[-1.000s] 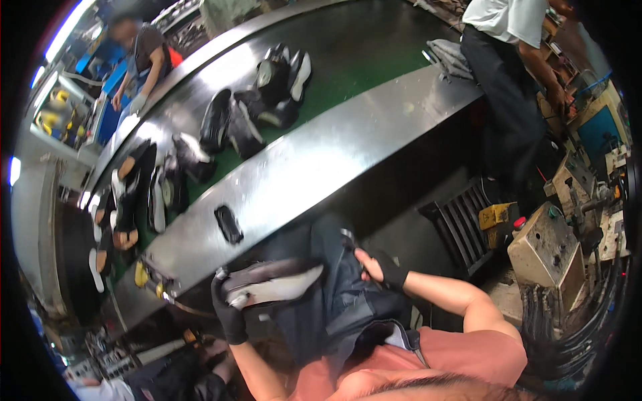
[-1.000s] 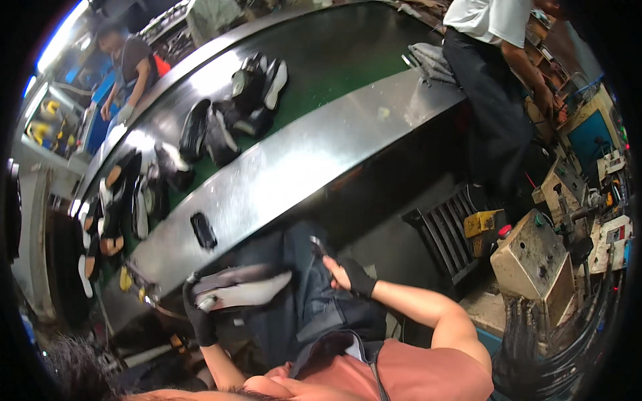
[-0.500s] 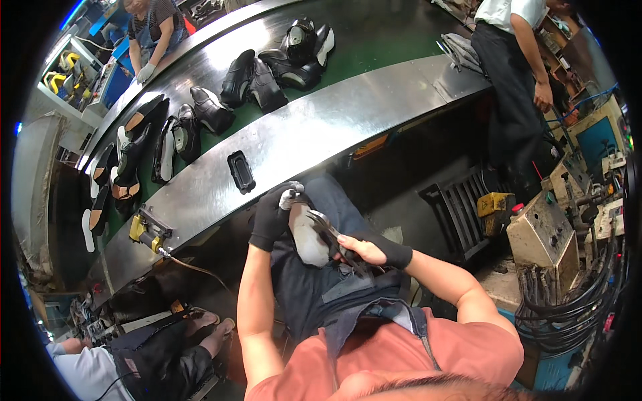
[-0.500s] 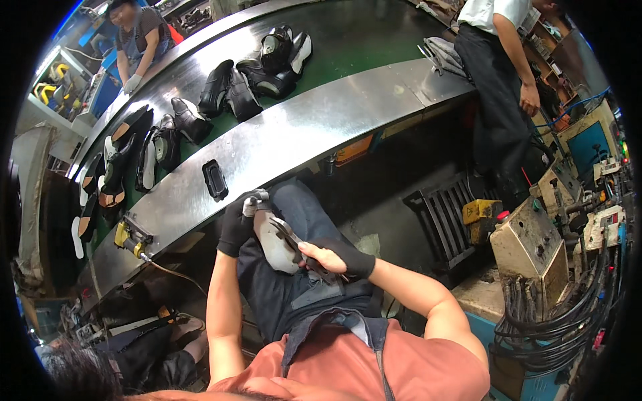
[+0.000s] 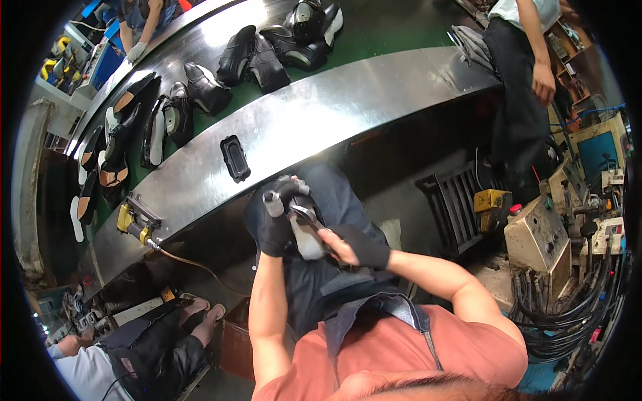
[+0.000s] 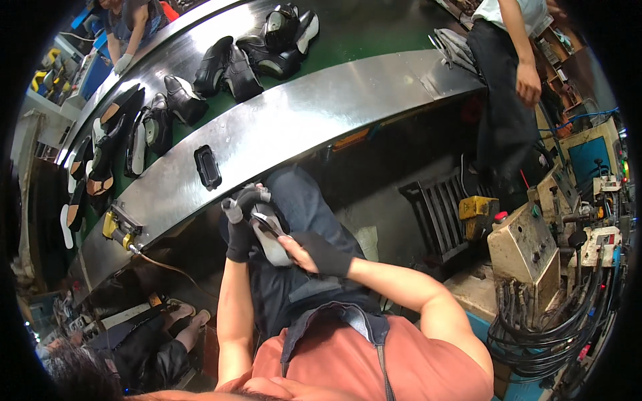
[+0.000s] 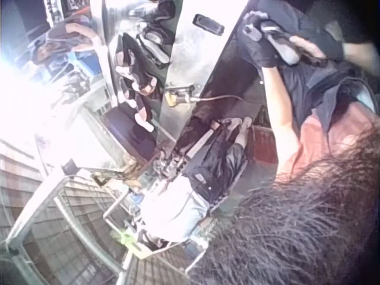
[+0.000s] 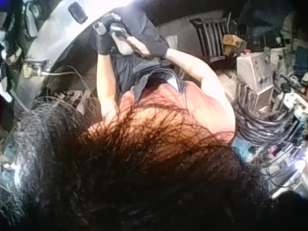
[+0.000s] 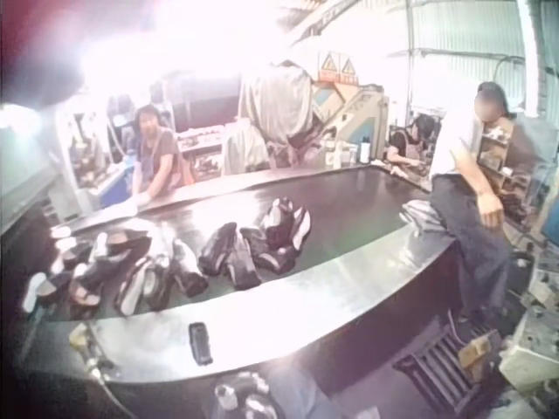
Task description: The person uses a pair of shears to trim the white sole material of black shoes. They pick up shoes from a conveyor belt, hold them against their lap, and carefully cut the edges of the soles. After trimming, the shoes are placed back onto the moving belt.
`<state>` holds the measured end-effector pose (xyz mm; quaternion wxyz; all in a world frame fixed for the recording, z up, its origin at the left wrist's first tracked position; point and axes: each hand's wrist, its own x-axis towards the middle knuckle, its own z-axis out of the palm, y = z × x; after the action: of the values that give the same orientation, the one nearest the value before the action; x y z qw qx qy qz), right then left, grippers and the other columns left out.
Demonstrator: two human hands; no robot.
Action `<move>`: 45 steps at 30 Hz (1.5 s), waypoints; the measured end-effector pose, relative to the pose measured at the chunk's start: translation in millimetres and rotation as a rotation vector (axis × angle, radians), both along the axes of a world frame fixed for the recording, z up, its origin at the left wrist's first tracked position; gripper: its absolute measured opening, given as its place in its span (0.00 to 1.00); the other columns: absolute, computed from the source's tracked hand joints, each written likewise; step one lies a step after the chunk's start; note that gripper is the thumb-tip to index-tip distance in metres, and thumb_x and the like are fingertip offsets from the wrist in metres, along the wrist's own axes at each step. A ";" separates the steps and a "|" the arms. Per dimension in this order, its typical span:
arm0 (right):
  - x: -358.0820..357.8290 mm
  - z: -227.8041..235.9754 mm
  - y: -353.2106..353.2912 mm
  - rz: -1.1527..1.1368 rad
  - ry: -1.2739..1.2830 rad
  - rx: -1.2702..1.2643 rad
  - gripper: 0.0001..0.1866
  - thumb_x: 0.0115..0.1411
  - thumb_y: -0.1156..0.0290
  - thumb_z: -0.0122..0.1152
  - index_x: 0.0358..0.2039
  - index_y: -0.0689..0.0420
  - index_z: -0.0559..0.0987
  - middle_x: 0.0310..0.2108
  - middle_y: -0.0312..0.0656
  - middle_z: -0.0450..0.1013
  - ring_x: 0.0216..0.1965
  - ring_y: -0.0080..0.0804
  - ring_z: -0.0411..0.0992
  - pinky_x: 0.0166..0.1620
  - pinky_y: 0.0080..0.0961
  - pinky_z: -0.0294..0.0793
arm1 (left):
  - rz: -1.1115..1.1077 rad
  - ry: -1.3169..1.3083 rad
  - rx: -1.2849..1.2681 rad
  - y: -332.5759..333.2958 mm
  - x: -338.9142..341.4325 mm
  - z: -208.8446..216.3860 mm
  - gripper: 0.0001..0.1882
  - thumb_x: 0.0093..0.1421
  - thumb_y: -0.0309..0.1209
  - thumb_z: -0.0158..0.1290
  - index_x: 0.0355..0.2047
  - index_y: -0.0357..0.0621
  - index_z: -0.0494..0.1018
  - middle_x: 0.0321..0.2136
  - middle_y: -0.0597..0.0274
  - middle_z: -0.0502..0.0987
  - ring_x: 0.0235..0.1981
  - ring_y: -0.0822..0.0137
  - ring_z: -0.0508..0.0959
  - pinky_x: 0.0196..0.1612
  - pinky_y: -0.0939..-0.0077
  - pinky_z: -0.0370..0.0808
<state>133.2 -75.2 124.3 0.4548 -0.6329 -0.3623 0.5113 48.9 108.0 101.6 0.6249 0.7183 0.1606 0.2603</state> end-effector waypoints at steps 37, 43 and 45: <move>34.4 -42.1 -9.6 -0.087 0.212 -0.398 0.26 0.70 0.46 0.39 0.34 0.56 0.74 0.22 0.33 0.71 0.20 0.19 0.69 0.26 0.18 0.70 | 0.467 0.365 0.227 -85.1 -50.5 -68.5 0.23 0.61 0.26 0.49 0.57 0.37 0.68 0.45 0.43 0.78 0.44 0.54 0.80 0.46 0.68 0.76; 95.9 -32.1 -5.9 0.361 -0.350 -0.161 0.32 0.66 0.42 0.43 0.29 0.62 0.79 0.20 0.48 0.75 0.22 0.38 0.75 0.29 0.34 0.72 | 0.340 0.332 -0.039 -110.6 -47.3 -61.4 0.47 0.50 0.33 0.63 0.65 0.29 0.51 0.61 0.39 0.63 0.61 0.53 0.66 0.62 0.65 0.63; 94.5 -7.4 0.5 0.534 -0.573 -0.075 0.31 0.65 0.45 0.45 0.28 0.64 0.80 0.22 0.53 0.75 0.24 0.47 0.75 0.30 0.39 0.72 | 0.370 0.363 0.001 -114.6 -47.7 -69.6 0.48 0.50 0.34 0.64 0.65 0.29 0.51 0.61 0.38 0.62 0.63 0.52 0.64 0.62 0.65 0.62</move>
<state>227.7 -74.7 116.9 0.1628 -0.6497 -0.6074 0.4271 1.2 -6.7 32.0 0.5273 0.7119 0.3987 0.2370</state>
